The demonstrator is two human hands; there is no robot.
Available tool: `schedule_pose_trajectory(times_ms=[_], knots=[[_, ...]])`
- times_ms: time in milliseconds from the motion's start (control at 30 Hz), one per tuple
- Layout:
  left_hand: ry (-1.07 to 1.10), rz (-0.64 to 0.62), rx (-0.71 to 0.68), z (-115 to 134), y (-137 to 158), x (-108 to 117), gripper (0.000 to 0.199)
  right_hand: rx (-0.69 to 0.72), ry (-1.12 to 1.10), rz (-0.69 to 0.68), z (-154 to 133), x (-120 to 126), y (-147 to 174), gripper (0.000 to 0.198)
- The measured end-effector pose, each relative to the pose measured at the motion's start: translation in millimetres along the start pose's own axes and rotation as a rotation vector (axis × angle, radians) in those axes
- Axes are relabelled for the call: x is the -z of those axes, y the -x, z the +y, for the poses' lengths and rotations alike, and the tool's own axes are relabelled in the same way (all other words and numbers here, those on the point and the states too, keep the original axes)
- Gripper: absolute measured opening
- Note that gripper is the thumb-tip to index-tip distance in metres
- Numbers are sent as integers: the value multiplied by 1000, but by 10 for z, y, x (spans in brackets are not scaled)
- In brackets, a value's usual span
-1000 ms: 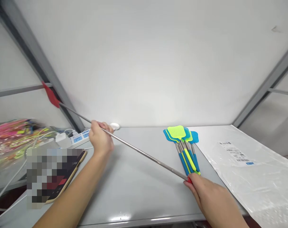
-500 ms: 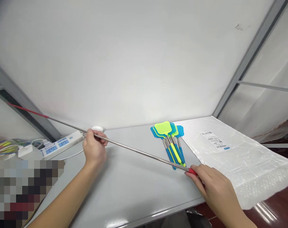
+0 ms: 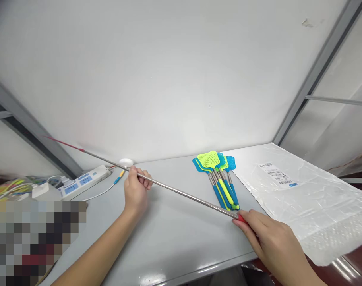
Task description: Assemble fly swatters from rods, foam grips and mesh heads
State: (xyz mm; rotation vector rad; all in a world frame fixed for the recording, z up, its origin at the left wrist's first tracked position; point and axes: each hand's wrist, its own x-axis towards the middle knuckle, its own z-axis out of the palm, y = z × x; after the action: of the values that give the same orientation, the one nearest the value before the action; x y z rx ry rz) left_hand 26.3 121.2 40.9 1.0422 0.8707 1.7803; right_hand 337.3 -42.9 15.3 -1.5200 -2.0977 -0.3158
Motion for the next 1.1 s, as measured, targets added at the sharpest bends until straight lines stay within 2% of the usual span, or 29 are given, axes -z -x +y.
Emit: schedule_pose_trajectory(times_ms=[267,467,533,600,700,800,967,1100], knots=[[-78,-280,155,-147,376,-138,57,-5,62,-8,-313,-146,-452,27],[-28,-292,163,-100,280,-113,55,30,50,6,-251,-169,-584,25],[20,-202,157,-90,143,-62,51,22,56,22,-207,-192,-579,25],[79,-24,133,-72,-61,50,48,7,66,60,-172,-220,-563,25],[145,286,87,-4,-418,325,42,12,68,103,-138,-251,-539,23],[184,484,85,93,-685,609,40,51,62,103,-103,-246,-533,21],[221,604,116,166,-807,816,44,94,83,139,12,-187,-534,20],[214,592,85,127,-806,818,43,110,89,145,124,-137,-502,24]])
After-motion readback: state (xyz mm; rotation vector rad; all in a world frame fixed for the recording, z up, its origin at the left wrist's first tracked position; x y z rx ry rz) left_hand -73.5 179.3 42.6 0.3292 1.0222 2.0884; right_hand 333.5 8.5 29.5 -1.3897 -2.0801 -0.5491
